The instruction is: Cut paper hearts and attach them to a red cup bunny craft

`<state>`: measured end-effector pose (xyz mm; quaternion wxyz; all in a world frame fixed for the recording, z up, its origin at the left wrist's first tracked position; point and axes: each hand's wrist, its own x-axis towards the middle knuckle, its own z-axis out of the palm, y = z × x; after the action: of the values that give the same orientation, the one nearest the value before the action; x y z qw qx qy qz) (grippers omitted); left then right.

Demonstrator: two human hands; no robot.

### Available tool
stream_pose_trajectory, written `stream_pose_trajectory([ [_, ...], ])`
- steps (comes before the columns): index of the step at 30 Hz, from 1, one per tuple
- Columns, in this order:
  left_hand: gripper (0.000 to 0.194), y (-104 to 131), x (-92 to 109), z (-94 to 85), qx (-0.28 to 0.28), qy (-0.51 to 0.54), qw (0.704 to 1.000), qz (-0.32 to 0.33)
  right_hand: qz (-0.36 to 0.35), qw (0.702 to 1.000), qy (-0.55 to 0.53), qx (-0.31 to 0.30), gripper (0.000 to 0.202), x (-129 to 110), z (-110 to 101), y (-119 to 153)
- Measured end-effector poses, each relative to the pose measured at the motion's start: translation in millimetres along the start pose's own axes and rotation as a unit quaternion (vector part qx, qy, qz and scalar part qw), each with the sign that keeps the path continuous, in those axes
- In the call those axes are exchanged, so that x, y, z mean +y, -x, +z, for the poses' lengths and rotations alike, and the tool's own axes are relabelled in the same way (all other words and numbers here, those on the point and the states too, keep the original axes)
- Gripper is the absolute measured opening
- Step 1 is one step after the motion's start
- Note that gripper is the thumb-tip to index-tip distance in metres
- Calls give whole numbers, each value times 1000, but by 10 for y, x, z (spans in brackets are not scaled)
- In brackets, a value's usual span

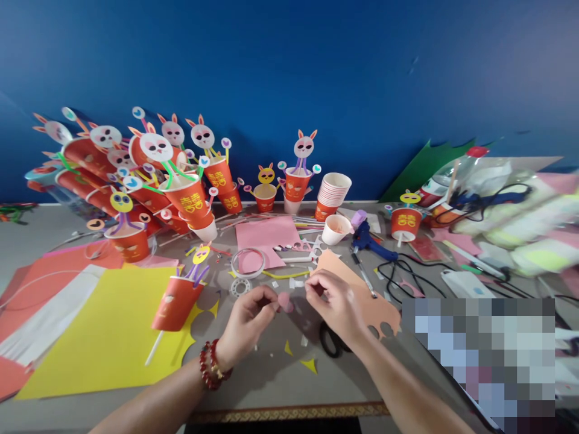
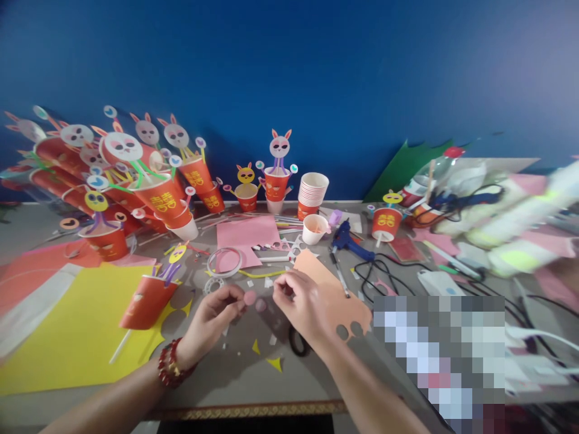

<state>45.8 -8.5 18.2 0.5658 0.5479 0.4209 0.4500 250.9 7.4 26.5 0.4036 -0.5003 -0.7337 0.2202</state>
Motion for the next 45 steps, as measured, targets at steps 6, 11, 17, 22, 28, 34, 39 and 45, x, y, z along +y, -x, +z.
stream_pose_trajectory([
  [6,25,-19,32,-6,16,76,996,-39,21,993,110,-47,17,134,-15,-5],
  [11,30,-20,58,-5,15,87,995,-47,19,997,47,-61,12,103,7,4],
  [17,31,-25,74,2,5,68,996,-55,39,989,-109,-87,11,-28,30,5],
  [22,29,-27,71,8,-15,43,998,-41,60,973,-191,-118,16,-64,65,22],
  [28,23,-17,61,14,-26,-28,999,-6,82,969,-203,-115,13,-28,100,47],
  [34,18,-6,42,23,-23,-71,997,7,80,973,-188,-109,13,-63,92,59],
  [39,17,-2,14,5,-18,-113,993,10,66,980,-165,-96,12,-60,69,34],
  [45,14,-1,-43,-23,-63,-351,923,145,22,994,-64,-91,15,63,-34,-51],
])
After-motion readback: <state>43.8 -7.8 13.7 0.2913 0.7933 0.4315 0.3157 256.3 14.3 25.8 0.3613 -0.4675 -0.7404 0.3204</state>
